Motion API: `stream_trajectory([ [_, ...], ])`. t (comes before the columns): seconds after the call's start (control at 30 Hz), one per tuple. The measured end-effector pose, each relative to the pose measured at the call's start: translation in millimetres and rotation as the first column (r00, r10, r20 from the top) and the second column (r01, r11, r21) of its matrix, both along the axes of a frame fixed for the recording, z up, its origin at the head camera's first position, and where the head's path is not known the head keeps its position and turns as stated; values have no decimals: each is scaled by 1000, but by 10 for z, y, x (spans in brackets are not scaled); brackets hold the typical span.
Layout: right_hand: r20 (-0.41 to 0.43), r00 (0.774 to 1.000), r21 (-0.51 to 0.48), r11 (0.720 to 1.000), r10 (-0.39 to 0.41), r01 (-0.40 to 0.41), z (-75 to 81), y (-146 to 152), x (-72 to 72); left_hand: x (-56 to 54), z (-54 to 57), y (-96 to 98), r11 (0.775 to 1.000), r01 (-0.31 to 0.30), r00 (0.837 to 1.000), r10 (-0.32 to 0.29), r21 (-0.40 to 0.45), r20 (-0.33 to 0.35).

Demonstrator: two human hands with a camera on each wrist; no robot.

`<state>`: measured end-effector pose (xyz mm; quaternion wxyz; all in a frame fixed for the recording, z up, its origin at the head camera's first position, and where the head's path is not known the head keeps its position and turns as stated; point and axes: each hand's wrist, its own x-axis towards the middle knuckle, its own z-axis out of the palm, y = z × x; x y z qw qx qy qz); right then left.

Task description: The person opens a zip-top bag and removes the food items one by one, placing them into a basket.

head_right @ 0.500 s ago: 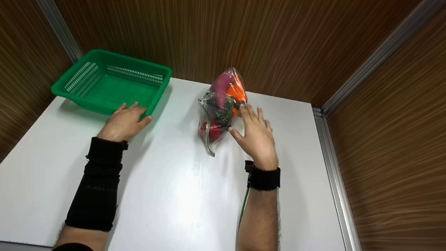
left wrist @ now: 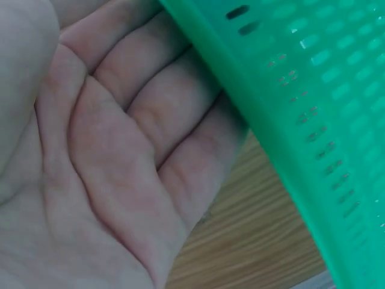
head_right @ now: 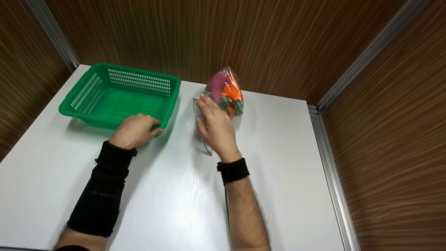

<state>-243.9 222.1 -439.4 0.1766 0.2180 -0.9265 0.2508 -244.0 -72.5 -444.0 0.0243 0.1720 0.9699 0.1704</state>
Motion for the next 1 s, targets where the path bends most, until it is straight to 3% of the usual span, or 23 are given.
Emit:
stream_trajectory([
  [0.3,-61,990,-47,992,-124,121,-60,-200,-52,132,44,191,997,62,998,-63,-45,-29],
  [0.4,-56,991,-98,989,-118,112,-25,-170,-37,142,55,233,997,75,993,-78,-35,-89],
  [0.5,-12,995,-176,980,-98,95,24,-128,-6,127,49,301,995,96,975,-95,-5,-201],
  [0.6,12,998,-239,968,-68,69,65,-73,20,111,37,422,991,133,944,-119,25,-307],
  [0.73,52,998,-299,953,-34,48,148,-30,59,131,18,599,977,183,933,-138,107,-333],
  [0.87,157,987,-341,937,-21,74,288,-11,156,181,-35,768,958,212,927,-134,193,-351],
  [1.0,237,971,-318,946,23,55,415,5,293,240,-79,891,943,219,910,-105,251,-400],
])
